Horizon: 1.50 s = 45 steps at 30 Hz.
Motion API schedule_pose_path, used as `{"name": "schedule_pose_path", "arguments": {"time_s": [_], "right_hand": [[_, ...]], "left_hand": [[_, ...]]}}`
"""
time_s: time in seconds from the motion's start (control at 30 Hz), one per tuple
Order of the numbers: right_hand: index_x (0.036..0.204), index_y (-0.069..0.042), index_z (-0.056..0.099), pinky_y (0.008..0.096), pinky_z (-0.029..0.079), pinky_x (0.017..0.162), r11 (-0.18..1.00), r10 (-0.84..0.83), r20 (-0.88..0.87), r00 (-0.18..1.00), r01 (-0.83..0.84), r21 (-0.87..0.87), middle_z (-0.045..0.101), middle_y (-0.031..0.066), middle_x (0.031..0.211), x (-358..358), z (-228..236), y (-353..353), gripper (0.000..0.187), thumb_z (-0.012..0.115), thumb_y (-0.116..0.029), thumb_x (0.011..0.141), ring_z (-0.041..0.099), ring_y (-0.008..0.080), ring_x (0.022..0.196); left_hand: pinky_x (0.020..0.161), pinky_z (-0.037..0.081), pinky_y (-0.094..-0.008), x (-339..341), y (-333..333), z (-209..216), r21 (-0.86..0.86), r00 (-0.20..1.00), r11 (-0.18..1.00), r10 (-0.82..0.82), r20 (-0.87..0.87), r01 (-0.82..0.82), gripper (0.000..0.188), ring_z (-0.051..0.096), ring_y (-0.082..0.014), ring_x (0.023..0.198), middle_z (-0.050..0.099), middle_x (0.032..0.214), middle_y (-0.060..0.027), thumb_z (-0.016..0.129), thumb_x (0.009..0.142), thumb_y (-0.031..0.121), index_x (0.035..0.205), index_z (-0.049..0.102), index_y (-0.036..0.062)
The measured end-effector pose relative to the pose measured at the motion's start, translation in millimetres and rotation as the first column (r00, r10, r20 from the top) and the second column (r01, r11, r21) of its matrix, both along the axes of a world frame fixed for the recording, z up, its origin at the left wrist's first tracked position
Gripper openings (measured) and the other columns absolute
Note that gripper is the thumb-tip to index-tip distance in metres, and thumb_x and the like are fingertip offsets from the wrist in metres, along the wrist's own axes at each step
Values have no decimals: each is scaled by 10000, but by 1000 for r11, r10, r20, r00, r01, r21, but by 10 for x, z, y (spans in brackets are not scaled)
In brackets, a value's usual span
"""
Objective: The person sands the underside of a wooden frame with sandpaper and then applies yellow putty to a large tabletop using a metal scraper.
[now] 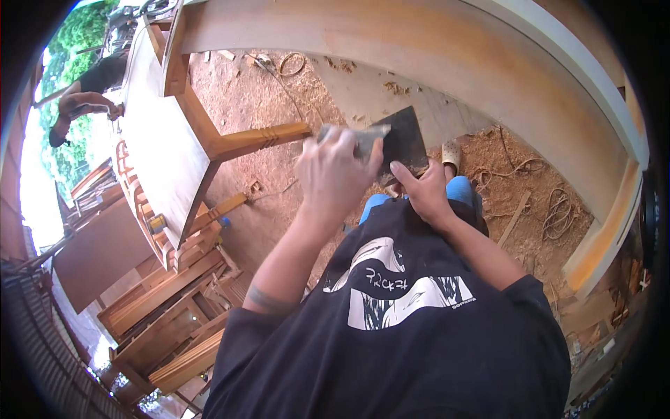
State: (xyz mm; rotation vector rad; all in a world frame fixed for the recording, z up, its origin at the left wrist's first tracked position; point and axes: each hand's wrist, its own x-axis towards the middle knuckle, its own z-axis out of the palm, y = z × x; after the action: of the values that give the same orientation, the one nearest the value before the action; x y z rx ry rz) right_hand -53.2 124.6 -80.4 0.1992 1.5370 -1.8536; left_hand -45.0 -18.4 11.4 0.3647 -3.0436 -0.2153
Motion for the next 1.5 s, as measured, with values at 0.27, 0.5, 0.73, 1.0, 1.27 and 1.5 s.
{"name": "schedule_pose_path", "arguments": {"time_s": [0.27,0.5,0.73,1.0,1.27,1.5], "right_hand": [[897,14,620,231,492,508,994,-72,36,997,74,-77,657,58,718,20,-52,-16,202,686,-170,846,616,104,553],[891,21,618,236,491,497,993,-78,45,996,82,-87,655,56,719,25,-129,3,196,677,-162,849,611,103,540],[880,24,605,242,499,516,991,-42,52,998,48,-128,659,63,763,35,-194,-4,189,666,-154,857,617,106,565],[995,34,571,266,516,568,976,-65,11,998,65,-206,650,73,820,40,-126,88,233,668,-128,858,614,117,616],[828,16,637,267,511,630,998,-1,-64,998,-4,-66,648,40,779,49,-170,11,85,561,-18,839,613,112,713],[1005,4,608,269,513,684,993,-58,-343,938,20,-113,664,61,924,64,-166,28,184,561,4,827,619,119,812]], "left_hand": [[554,488,-407,71,-7,-18,13,992,992,-127,-27,127,294,596,-327,630,648,756,-98,707,743,329,688,638,49],[569,489,-385,2,34,14,-13,980,981,-196,-19,196,314,602,-309,639,642,750,-87,707,751,352,701,639,50],[615,499,-377,-404,249,49,-43,975,974,-222,19,223,377,626,-310,661,649,789,-105,690,771,419,766,657,43],[579,487,-367,95,145,91,91,959,956,-281,14,279,309,602,-290,660,644,810,-85,741,744,331,752,631,42],[562,488,-381,131,246,-13,-2,928,929,-371,21,371,315,588,-303,670,625,740,-81,730,730,343,704,622,49],[556,482,-387,-105,432,-86,-29,925,927,-376,-45,375,315,582,-317,656,624,726,-83,720,737,354,716,639,50]]}}
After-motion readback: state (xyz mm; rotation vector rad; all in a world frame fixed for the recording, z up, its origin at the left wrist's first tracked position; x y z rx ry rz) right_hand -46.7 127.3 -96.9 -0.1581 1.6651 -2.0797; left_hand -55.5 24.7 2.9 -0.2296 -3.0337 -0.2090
